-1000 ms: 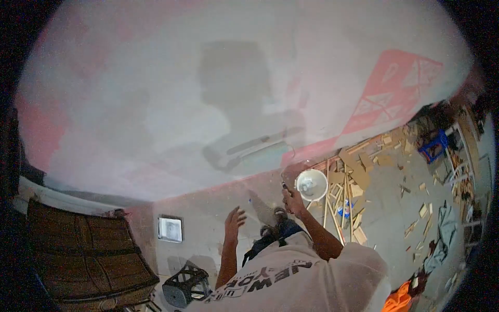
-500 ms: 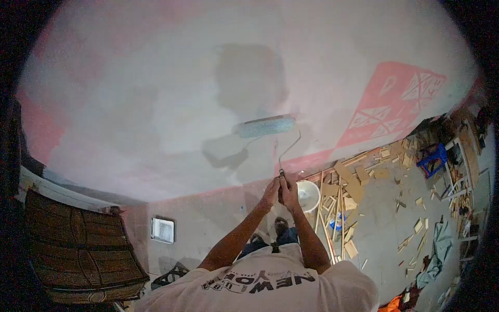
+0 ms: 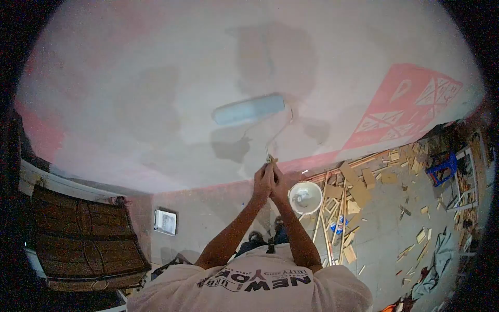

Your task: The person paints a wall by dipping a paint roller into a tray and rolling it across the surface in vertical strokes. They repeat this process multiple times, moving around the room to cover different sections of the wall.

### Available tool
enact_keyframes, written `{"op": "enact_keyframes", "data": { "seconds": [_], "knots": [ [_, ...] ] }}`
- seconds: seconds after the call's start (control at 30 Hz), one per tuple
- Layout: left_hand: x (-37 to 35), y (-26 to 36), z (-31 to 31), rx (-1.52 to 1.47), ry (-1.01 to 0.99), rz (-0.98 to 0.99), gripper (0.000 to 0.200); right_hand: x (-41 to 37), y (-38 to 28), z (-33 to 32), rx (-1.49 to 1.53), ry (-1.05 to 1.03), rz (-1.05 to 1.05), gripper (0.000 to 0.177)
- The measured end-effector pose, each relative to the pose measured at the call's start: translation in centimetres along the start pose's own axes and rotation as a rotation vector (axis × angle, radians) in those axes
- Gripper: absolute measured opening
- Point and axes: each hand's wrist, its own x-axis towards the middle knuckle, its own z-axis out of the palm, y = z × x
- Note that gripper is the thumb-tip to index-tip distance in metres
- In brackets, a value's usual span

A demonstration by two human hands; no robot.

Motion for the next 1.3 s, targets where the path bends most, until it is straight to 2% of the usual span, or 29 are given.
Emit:
{"op": "enact_keyframes", "data": {
  "seconds": [0.03,0.13,0.2,0.27,0.37,0.57,0.67,0.77,0.87,0.9,0.97,1.07,1.1,1.17,1.3],
  "knots": [
    [0.3,1.7,0.5,0.035,0.007,0.101,0.047,0.7,-2.8,0.3,-0.001,0.008,0.029,0.048],
    [0.2,3.6,0.9,0.034,0.039,0.158,0.043,0.8,-3.8,0.4,0.002,0.016,0.017,0.048],
    [-0.1,2.4,0.6,0.044,0.064,0.069,0.037,0.4,-1.4,0.2,-0.018,-0.007,0.084,0.047],
    [-0.4,-0.1,-0.1,0.091,0.099,0.013,0.039,-1.2,3.5,-0.2,-0.034,-0.040,0.151,0.048],
    [-0.4,-4.4,-2.6,0.182,0.031,-0.155,0.044,-3.6,6.4,0.9,0.138,0.011,0.247,0.045],
    [0.1,-7.8,-3.5,0.132,0.122,-0.096,0.046,-4.1,6.4,2.1,0.168,0.108,0.323,0.042],
    [-1.3,-4.0,-3.0,0.241,0.124,-0.089,0.045,-3.8,2.2,2.6,0.123,0.091,0.207,0.036],
    [-1.7,-2.3,-2.2,0.223,0.164,0.001,0.047,-3.5,1.4,2.9,0.040,0.145,0.094,0.043],
    [-0.8,-0.2,-1.1,0.185,0.179,0.127,0.045,-2.0,0.3,2.9,0.121,0.101,0.008,0.044],
    [-0.5,0.8,-1.1,0.214,0.160,0.113,0.045,-1.3,-0.3,2.9,0.174,0.085,-0.001,0.044],
    [-0.8,5.8,-0.7,0.276,0.124,0.071,0.048,0.4,-4.3,3.1,0.363,0.045,0.056,0.046],
    [-0.2,10.6,-0.4,0.326,0.084,0.129,0.047,2.9,-8.0,4.3,0.218,0.089,-0.149,0.046],
    [0.5,11.1,-0.1,0.284,0.098,0.241,0.045,3.5,-9.6,4.4,0.198,0.076,-0.126,0.046],
    [1.4,14.7,0.3,0.299,0.074,0.314,0.044,5.3,-13.6,4.3,0.157,0.052,-0.087,0.045],
    [1.6,21.0,2.0,0.241,0.048,0.366,0.044,7.7,-20.0,5.0,0.147,0.121,-0.276,0.042]
  ]
}}
